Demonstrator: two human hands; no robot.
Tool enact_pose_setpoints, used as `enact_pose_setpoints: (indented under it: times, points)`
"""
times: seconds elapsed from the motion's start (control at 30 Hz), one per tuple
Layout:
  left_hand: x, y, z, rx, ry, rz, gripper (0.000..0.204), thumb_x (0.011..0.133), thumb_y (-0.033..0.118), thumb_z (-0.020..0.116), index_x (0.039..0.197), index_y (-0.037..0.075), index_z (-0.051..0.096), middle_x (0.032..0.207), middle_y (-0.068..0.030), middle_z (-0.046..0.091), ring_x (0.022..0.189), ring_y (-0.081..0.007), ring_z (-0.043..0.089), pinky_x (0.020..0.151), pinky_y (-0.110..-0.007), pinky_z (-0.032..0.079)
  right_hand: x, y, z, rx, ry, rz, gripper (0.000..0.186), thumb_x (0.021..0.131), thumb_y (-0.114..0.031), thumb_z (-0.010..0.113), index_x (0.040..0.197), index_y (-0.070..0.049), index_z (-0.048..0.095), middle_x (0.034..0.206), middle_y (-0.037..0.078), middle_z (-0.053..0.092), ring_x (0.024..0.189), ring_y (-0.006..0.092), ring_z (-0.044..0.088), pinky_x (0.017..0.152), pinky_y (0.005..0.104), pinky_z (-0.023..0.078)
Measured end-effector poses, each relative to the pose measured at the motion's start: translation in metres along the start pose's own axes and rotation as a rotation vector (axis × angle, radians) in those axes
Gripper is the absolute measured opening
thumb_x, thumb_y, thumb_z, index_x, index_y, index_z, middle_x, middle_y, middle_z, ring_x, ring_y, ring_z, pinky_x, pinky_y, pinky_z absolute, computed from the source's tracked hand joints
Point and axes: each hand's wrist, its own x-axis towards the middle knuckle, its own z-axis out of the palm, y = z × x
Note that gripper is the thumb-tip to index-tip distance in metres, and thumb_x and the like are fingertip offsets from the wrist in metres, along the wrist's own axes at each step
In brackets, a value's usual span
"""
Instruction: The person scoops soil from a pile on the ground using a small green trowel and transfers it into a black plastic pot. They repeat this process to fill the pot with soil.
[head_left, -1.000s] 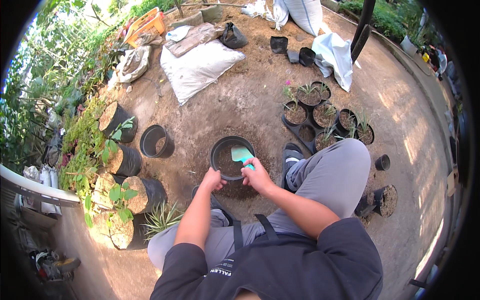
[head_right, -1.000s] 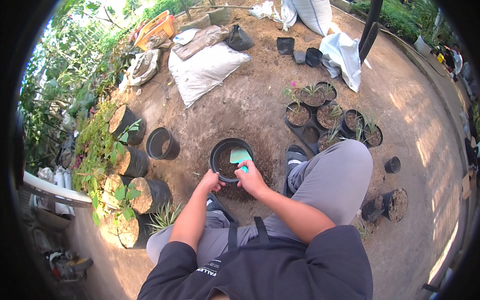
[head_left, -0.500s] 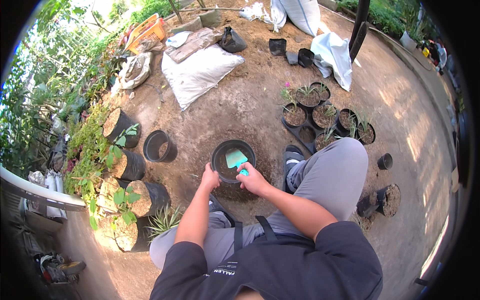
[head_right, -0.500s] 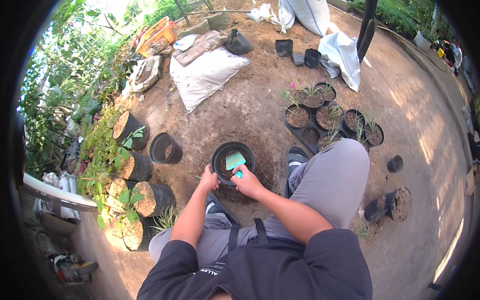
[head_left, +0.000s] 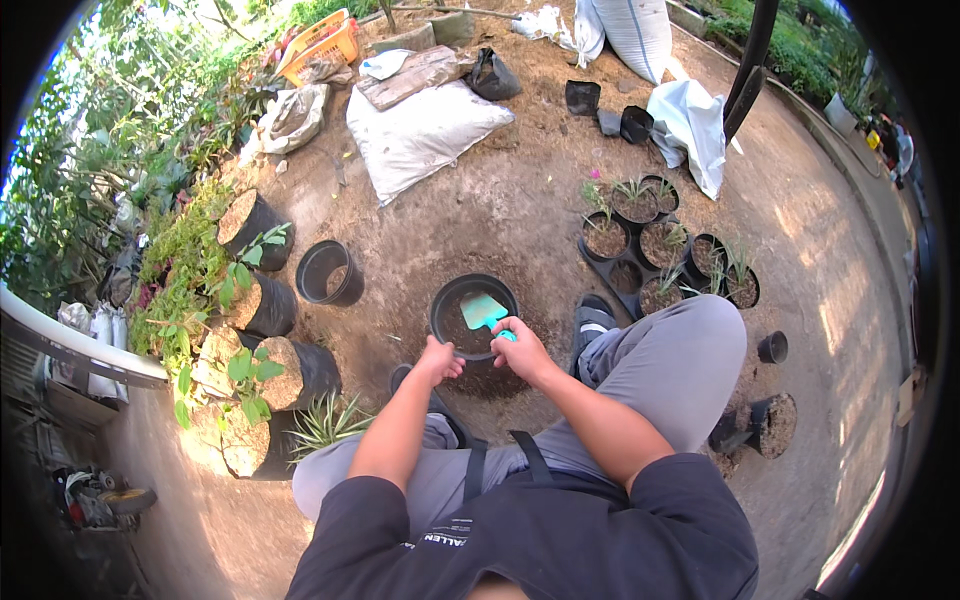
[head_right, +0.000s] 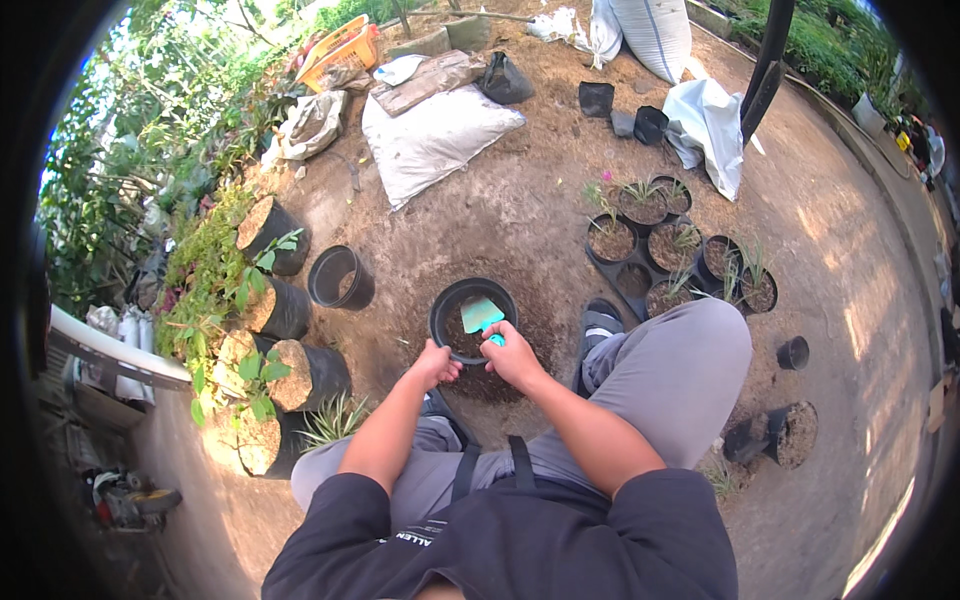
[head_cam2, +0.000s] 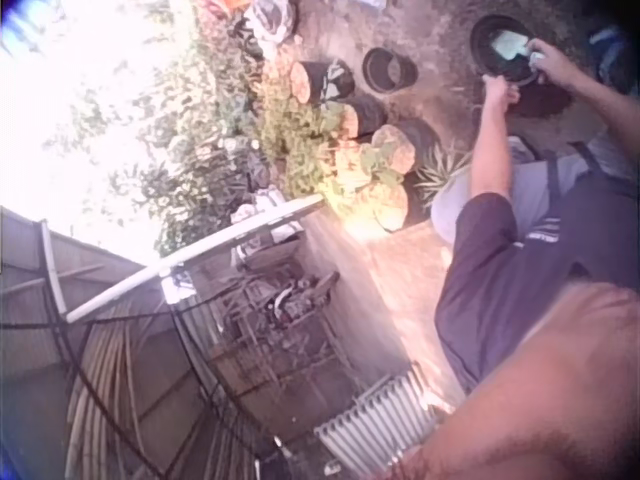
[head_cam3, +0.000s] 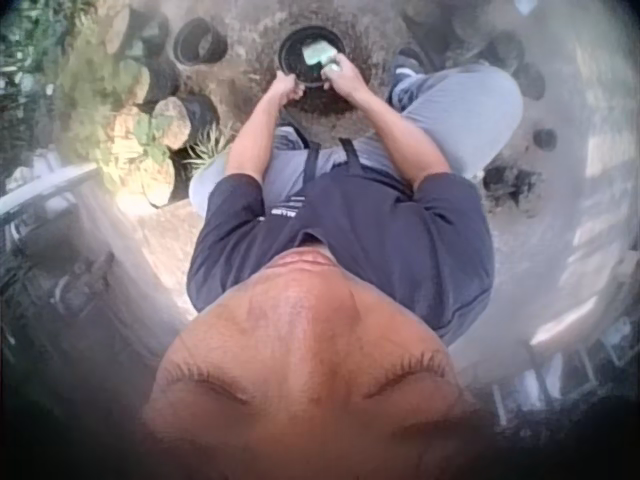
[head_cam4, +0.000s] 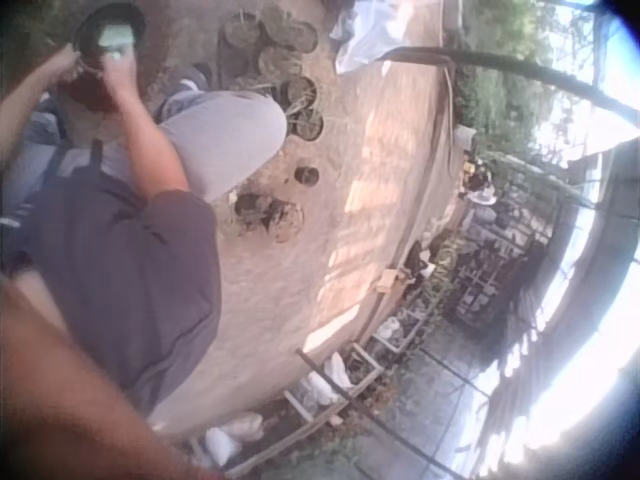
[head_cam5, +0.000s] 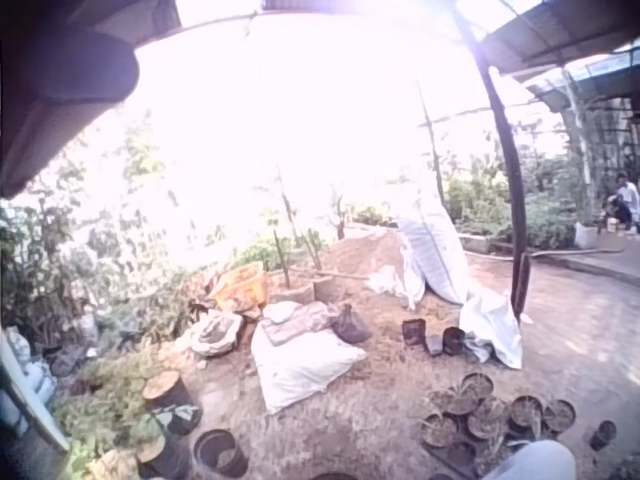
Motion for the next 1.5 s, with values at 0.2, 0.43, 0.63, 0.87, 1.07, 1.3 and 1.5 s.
enact_pose_setpoints:
  times: [0.2, 0.43, 0.63, 0.87, 1.07, 1.3, 1.5]
  points:
    - [0.001, 0.002, 0.0, 0.137, 0.056, 0.009, 0.034, 0.09, 0.012, 0.033, 0.119, -0.001, 0.021, 0.069, -0.0165, 0.058, 0.045, -0.0208, 0.056, 0.037, -0.032, 0.046, -0.008, -0.017, 0.001, 0.089, 0.032, 0.082, 0.024, 0.082, -0.017, 0.055, 0.101, -0.009, 0.043, 0.077, 0.004, 0.053, 0.055, 0.0112, 0.055, 0.051, 0.0247, 0.042]
    - [0.019, 0.0, -0.024, 0.483, 0.346, 0.294, 0.032, 0.092, 0.019, 0.036, 0.117, 0.0, 0.045, 0.073, -0.0159, 0.062, 0.048, -0.0234, 0.059, 0.049, -0.036, 0.049, -0.01, -0.012, 0.01, 0.034, 0.0, 0.068, 0.026, 0.083, -0.019, 0.056, 0.102, -0.009, 0.042, 0.076, 0.002, 0.051, 0.055, 0.0102, 0.054, 0.049, 0.0238, 0.04]
    - [0.004, 0.005, -0.009, 0.453, 0.345, 0.281, 0.041, 0.089, 0.014, 0.036, 0.127, 0.0, 0.035, 0.07, -0.0161, 0.061, 0.049, -0.0241, 0.06, 0.051, -0.036, 0.05, -0.017, -0.024, 0.017, 0.07, -0.015, 0.04, 0.024, 0.083, -0.019, 0.056, 0.1, -0.006, 0.044, 0.073, 0.005, 0.052, 0.051, 0.0124, 0.054, 0.049, 0.0271, 0.043]
    - [-0.005, 0.007, -0.001, 0.295, 0.194, 0.075, 0.045, 0.087, 0.01, 0.038, 0.124, -0.007, 0.021, 0.066, -0.0161, 0.06, 0.042, -0.0198, 0.056, 0.036, -0.031, 0.045, -0.014, -0.017, 0.017, 0.029, -0.053, 0.024, 0.016, 0.083, -0.02, 0.054, 0.094, -0.01, 0.048, 0.078, 0.003, 0.054, 0.055, 0.0103, 0.054, 0.051, 0.0238, 0.039]
    - [0.005, -0.004, 0.003, 0.071, 0.058, 0.024, 0.046, 0.09, 0.013, 0.035, 0.123, -0.009, 0.013, 0.067, -0.0172, 0.06, 0.041, -0.0191, 0.055, 0.035, -0.029, 0.044, -0.009, -0.012, 0.011, 0.046, 0.024, 0.045, 0.016, 0.084, -0.018, 0.054, 0.093, -0.006, 0.048, 0.078, 0.006, 0.054, 0.053, 0.011, 0.053, 0.049, 0.0247, 0.042]
    - [0.004, 0.0, 0.006, 0.069, 0.051, 0.023, 0.047, 0.091, 0.015, 0.034, 0.124, -0.007, 0.01, 0.071, -0.0193, 0.06, 0.042, -0.0203, 0.056, 0.035, -0.029, 0.044, -0.01, -0.019, 0.009, 0.087, 0.017, 0.095, 0.017, 0.087, -0.023, 0.053, 0.097, -0.012, 0.044, 0.08, 0.003, 0.052, 0.056, 0.011, 0.055, 0.05, 0.023, 0.041]
    - [-0.002, 0.004, 0.007, 0.129, 0.043, -0.007, 0.046, 0.091, 0.017, 0.032, 0.123, -0.006, 0.01, 0.074, -0.0227, 0.061, 0.047, -0.0265, 0.061, 0.036, -0.032, 0.047, -0.009, -0.021, 0.009, 0.133, 0.026, 0.115, 0.019, 0.087, -0.023, 0.053, 0.098, -0.012, 0.044, 0.079, 0.003, 0.052, 0.055, 0.0115, 0.055, 0.049, 0.0236, 0.041]
